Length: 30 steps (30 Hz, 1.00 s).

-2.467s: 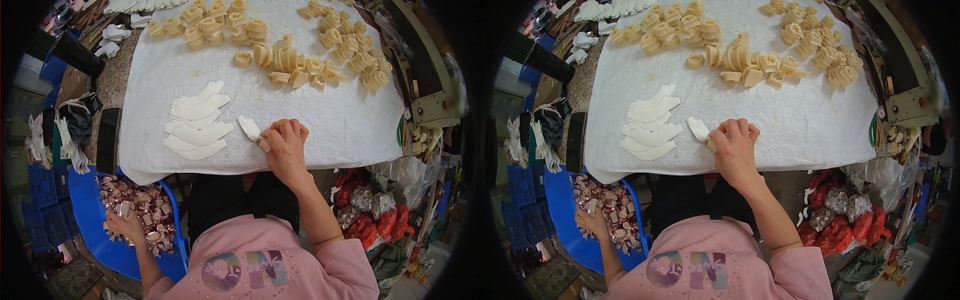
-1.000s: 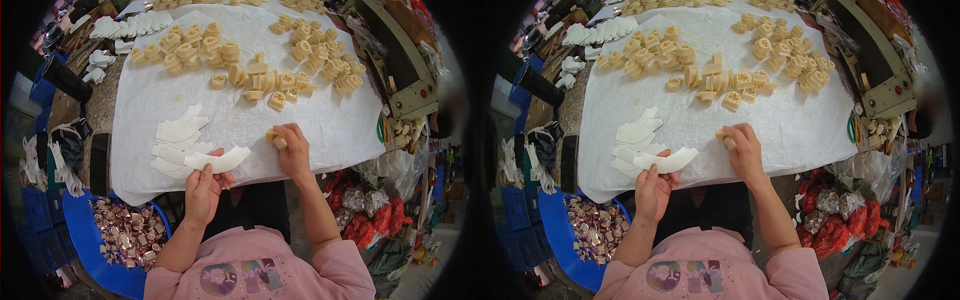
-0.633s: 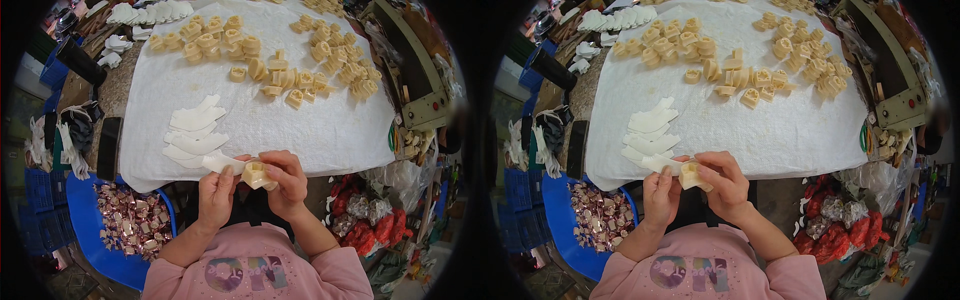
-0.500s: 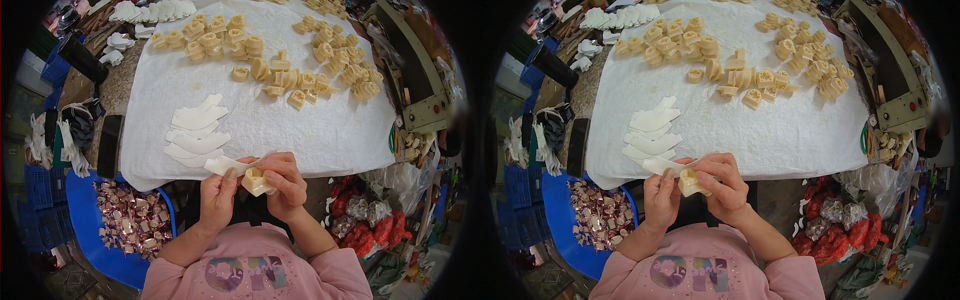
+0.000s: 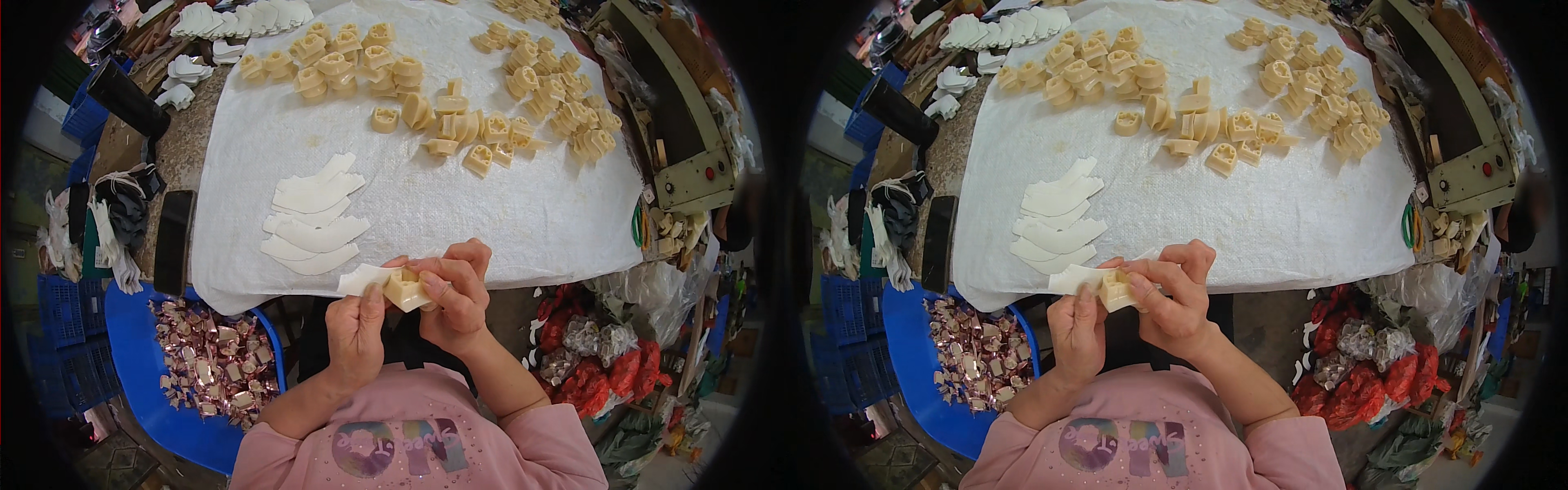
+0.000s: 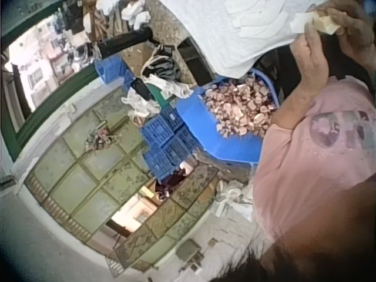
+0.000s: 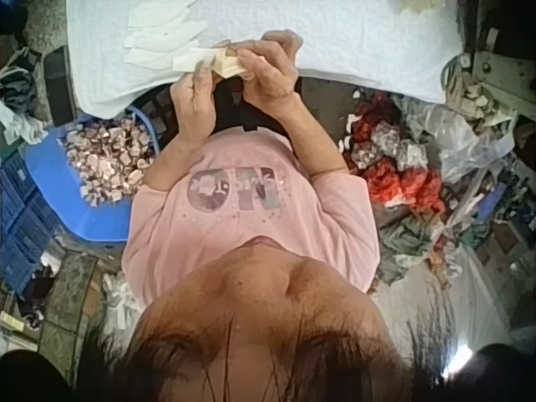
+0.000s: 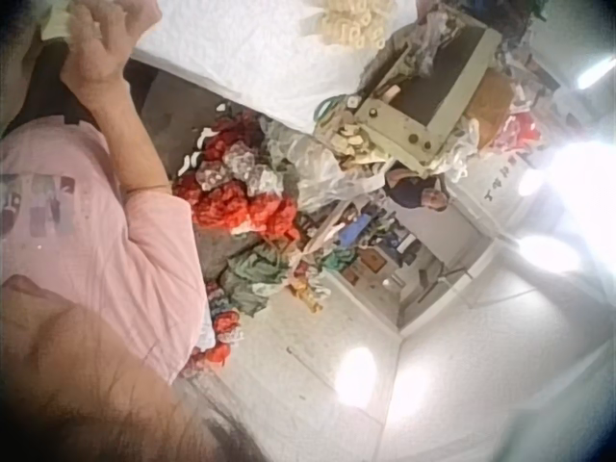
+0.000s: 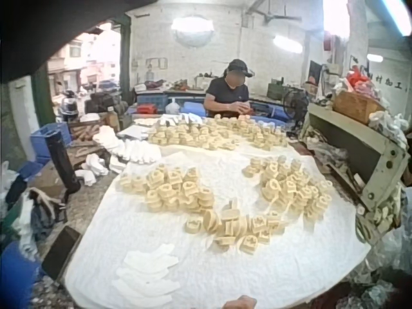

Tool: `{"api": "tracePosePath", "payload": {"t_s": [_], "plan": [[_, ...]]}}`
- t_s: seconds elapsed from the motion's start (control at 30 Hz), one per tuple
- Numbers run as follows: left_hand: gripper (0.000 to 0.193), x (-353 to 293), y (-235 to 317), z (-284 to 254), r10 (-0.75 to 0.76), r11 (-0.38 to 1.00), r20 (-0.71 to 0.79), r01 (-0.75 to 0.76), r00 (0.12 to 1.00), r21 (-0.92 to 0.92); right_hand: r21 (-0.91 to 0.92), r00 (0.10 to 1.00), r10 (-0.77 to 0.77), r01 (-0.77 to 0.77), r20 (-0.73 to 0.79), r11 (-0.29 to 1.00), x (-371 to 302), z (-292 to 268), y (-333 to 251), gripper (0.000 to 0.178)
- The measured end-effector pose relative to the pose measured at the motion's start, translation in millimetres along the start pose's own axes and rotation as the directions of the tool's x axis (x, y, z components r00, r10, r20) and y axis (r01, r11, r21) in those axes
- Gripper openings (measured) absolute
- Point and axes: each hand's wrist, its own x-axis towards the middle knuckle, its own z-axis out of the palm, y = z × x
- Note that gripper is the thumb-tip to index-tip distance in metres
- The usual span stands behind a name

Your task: The recorder is assembling small cream-colored shoe components, possibly heels or internal structural parts, by fitting small pieces together and applying adhesive.

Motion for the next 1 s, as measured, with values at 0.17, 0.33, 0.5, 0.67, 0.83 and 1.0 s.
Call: {"api": "tracePosePath", "payload": {"t_s": [0.17,0.33,0.5,0.67,0.83,1.0], "plan": [[0.031,8,10,-4,0.064,0.992,-0.012,-0.063,0.998,0.107,-0.027,0.997,0.066,-0.065,0.045,0.997,0,-4,0,0.036],[0.017,11,24,-16,0.141,0.907,-0.044,-0.111,0.989,0.407,-0.237,0.980,0.051,-0.005,0.190,0.971,19,-18,-13,0.029],[0.016,12,12,-10,0.234,0.894,-0.015,-0.209,0.972,0.397,-0.340,0.917,0.194,-0.069,0.348,0.938,28,-22,-21,0.024],[0.014,12,3,-6,0.425,0.744,0.084,-0.401,0.901,0.534,-0.322,0.865,0.231,-0.086,0.445,0.943,25,-21,-20,0.023],[0.019,11,1,-13,0.319,0.809,0.110,-0.331,0.941,0.486,-0.173,0.890,0.232,-0.177,0.392,0.969,12,-18,-1,0.026],[0.024,21,-18,-22,0.255,0.932,0.128,-0.279,0.958,0.232,0.082,0.885,0.273,-0.325,0.378,0.942,11,-20,-1,0.026]]}}
